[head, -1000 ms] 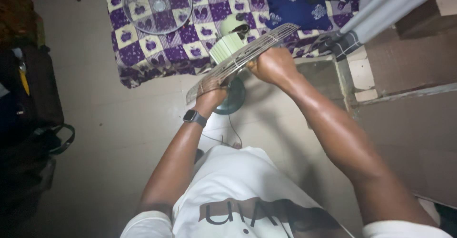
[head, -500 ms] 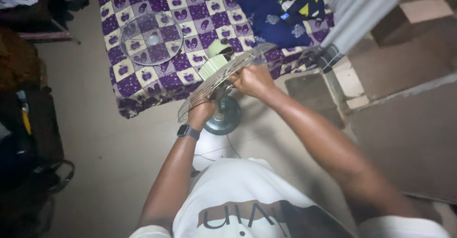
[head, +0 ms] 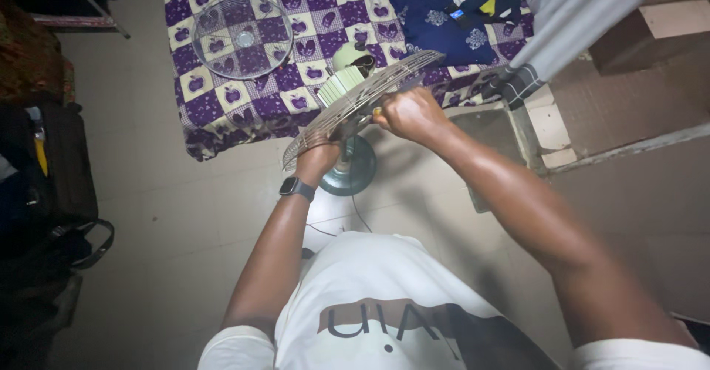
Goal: The person disassembles a standing fan by first removing the front grill, then using a screwdriver to loosen the central nut and remove the fan blades, and finally unscrewing the rear grill.
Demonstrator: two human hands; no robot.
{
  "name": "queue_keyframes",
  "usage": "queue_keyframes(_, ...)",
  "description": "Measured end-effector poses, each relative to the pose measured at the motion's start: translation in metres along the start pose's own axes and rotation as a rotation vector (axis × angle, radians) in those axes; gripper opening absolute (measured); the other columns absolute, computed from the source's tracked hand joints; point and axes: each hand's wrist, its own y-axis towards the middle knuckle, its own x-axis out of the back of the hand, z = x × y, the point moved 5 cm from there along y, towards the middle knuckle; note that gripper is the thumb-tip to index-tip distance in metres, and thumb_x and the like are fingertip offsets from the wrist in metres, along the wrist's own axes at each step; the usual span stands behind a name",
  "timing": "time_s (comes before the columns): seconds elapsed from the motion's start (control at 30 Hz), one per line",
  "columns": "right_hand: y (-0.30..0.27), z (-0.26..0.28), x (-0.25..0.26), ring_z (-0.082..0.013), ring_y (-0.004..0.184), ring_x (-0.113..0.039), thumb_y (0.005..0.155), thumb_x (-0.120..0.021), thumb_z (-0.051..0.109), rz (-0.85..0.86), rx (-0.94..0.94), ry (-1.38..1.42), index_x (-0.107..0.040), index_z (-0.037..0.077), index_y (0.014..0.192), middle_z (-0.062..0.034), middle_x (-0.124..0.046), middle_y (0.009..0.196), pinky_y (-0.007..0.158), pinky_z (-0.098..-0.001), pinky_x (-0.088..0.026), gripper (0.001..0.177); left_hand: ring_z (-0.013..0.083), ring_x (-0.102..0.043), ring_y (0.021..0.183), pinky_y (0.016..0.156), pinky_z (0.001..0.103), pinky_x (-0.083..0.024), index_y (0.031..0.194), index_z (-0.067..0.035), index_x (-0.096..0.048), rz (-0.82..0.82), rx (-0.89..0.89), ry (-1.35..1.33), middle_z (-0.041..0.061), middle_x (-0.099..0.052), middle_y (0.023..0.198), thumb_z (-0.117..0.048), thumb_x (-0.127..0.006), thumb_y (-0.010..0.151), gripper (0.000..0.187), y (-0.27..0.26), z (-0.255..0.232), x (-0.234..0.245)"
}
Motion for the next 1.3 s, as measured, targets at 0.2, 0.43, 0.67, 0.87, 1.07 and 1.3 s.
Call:
queue_keyframes(0.2, 0.014, -0.009, 0.005, -0.0386, 0.076, -0.071, 0.085, -0.076, 0.039, 0.0, -0.157, 0.156, -0.077, 0.007, 0.093, -0.0193, -0.074, 0.083, 0.068, -0.0499, -0.055, 0.032, 0.0361, -0.066, 0.114, 0.094, 0.047, -0.052, 0.128, -0.023, -0.069, -0.117, -0.186, -0.041, 0.014, -0.07, 0.125, -0.013, -0.064, 0.083, 0.047, 0.0, -0.001, 0.005)
queue_keyframes(0.43, 0.026, -0.006, -0.015, -0.0427, 0.104, -0.067, 0.091, -0.066, 0.037, 0.363, -0.522, 0.128, -0.072, 0.004, 0.114, -0.0271, -0.07, 0.111, 0.089, -0.0513, -0.052, 0.04, 0.0335, -0.068, 0.112, 0.094, 0.045, -0.053, 0.127, -0.023, -0.07, -0.042, -0.1, -0.061, 0.012, -0.072, 0.122, -0.019, -0.066, 0.087, 0.04, -0.003, 0.009, 0.003)
queue_keyframes(0.67, 0.036, -0.002, -0.015, -0.0428, 0.097, -0.069, 0.082, -0.064, 0.017, 0.261, -0.239, 0.079, -0.074, 0.004, 0.104, -0.0234, -0.072, 0.106, 0.081, -0.0518, -0.055, 0.028, 0.0365, -0.068, 0.112, 0.096, 0.047, -0.053, 0.129, -0.02, -0.069, 0.034, -0.046, 0.062, 0.015, -0.071, 0.122, -0.026, -0.066, 0.095, 0.034, 0.003, 0.013, 0.0)
queue_keyframes(0.87, 0.03, -0.003, -0.009, -0.0372, 0.087, -0.071, 0.081, -0.066, 0.014, -0.042, 0.27, -0.042, -0.072, 0.004, 0.095, -0.0198, -0.072, 0.093, 0.08, -0.0491, -0.057, 0.019, 0.039, -0.062, 0.122, 0.103, 0.046, -0.05, 0.134, -0.018, -0.066, -0.018, -0.198, 0.038, 0.019, -0.066, 0.132, -0.01, -0.068, 0.079, 0.056, 0.008, 0.014, -0.004)
queue_keyframes(1.07, 0.029, -0.007, 0.002, -0.0371, 0.088, -0.071, 0.081, -0.066, 0.028, 0.049, -0.143, 0.081, -0.075, 0.01, 0.098, -0.0181, -0.074, 0.098, 0.077, -0.048, -0.056, 0.026, 0.038, -0.067, 0.11, 0.095, 0.048, -0.052, 0.129, -0.024, -0.07, -0.001, -0.167, 0.107, 0.017, -0.071, 0.12, -0.014, -0.069, 0.085, 0.044, 0.001, 0.008, 0.002)
queue_keyframes(1.3, 0.027, 0.002, -0.001, -0.032, 0.091, -0.079, 0.096, -0.053, 0.041, 0.615, -0.677, 0.353, -0.073, 0.009, 0.108, -0.0174, -0.079, 0.106, 0.084, -0.0431, -0.059, 0.04, 0.0371, -0.07, 0.103, 0.087, 0.048, -0.054, 0.122, -0.023, -0.074, -0.093, -0.175, -0.006, 0.014, -0.074, 0.113, -0.018, -0.067, 0.091, 0.032, -0.007, 0.007, 0.012)
